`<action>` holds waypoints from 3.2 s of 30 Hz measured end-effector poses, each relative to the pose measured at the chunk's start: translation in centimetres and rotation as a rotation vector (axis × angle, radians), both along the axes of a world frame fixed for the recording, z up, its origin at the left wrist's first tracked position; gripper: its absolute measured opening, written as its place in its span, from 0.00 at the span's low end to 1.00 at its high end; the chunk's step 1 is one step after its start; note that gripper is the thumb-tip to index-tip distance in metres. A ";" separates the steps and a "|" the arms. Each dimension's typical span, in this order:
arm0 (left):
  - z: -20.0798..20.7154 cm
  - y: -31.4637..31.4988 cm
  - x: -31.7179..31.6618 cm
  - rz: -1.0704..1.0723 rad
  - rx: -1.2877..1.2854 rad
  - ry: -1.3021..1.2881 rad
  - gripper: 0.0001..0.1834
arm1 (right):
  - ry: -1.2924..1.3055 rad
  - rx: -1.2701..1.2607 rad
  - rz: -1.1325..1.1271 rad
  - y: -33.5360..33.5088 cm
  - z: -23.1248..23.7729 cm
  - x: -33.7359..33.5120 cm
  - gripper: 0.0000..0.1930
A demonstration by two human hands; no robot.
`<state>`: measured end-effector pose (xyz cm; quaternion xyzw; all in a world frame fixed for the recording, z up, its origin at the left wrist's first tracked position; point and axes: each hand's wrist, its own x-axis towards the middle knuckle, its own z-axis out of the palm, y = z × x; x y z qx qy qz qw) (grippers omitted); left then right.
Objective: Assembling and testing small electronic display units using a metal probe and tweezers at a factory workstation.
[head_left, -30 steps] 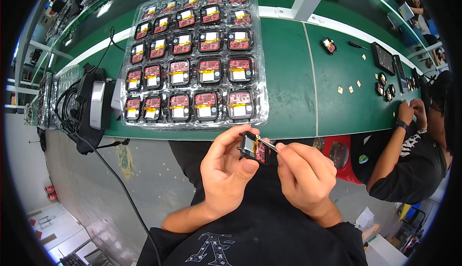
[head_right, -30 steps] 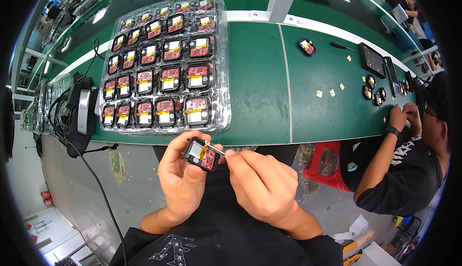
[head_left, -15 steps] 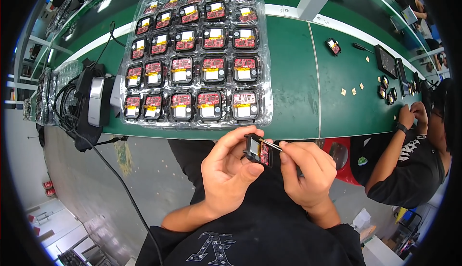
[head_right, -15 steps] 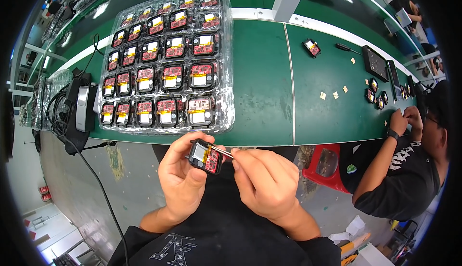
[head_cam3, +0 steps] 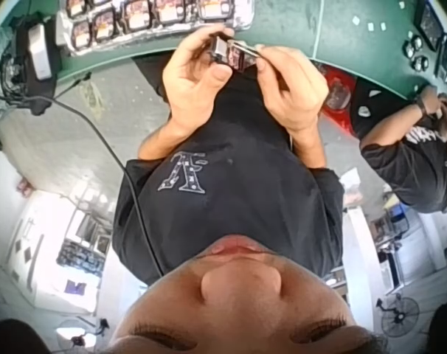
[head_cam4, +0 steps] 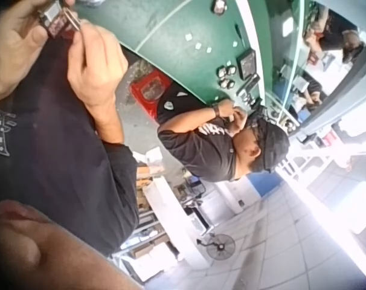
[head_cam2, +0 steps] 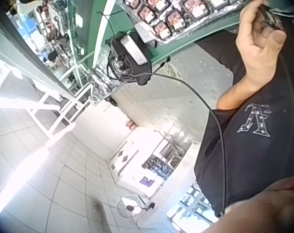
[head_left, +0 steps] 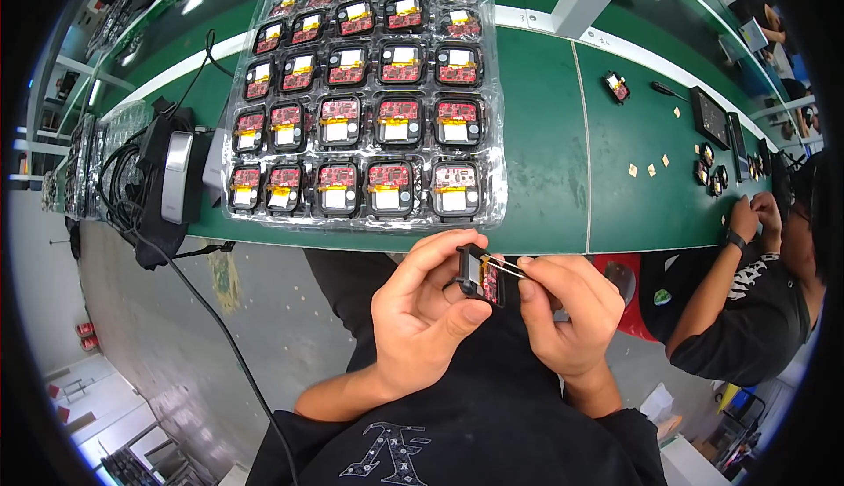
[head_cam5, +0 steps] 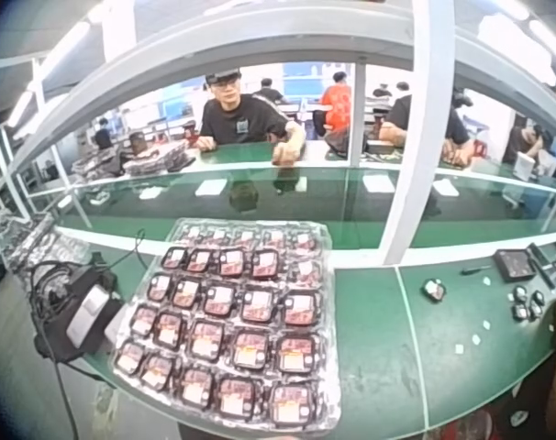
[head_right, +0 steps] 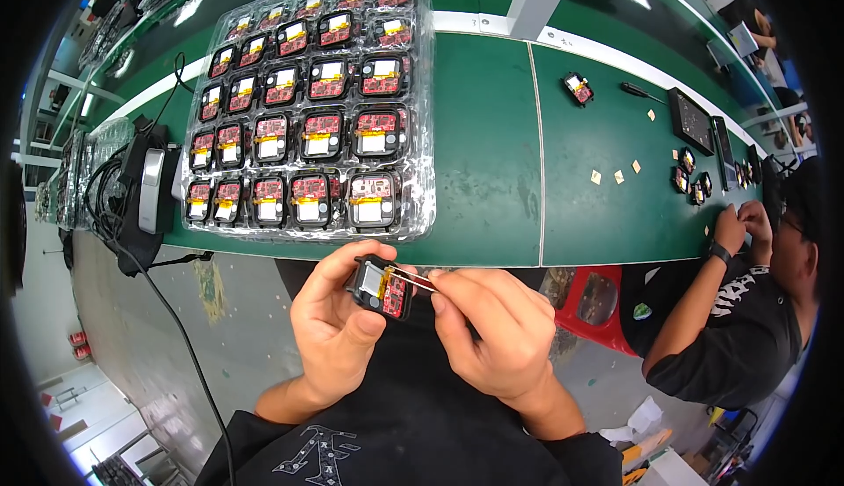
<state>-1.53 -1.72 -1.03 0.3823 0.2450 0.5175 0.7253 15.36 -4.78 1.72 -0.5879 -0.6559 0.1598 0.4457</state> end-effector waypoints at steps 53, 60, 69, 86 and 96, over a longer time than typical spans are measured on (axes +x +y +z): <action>5.9 9.7 -2.2 0.041 0.367 0.218 0.29 | 0.320 0.003 -0.276 3.3 -6.1 6.0 0.07; 7.9 17.6 0.8 -0.078 0.369 0.662 0.14 | 0.637 -0.070 -0.289 3.6 -7.7 6.2 0.08; 6.2 23.7 4.1 0.124 0.979 1.191 0.13 | 0.638 -0.094 -0.272 3.4 -7.7 6.3 0.09; 4.3 24.6 3.1 0.092 1.332 1.425 0.12 | 0.311 -0.126 -0.407 7.4 -6.9 11.1 0.10; 8.1 19.7 2.9 0.301 1.372 1.208 0.14 | -0.395 -0.185 -0.566 10.3 -5.6 13.3 0.14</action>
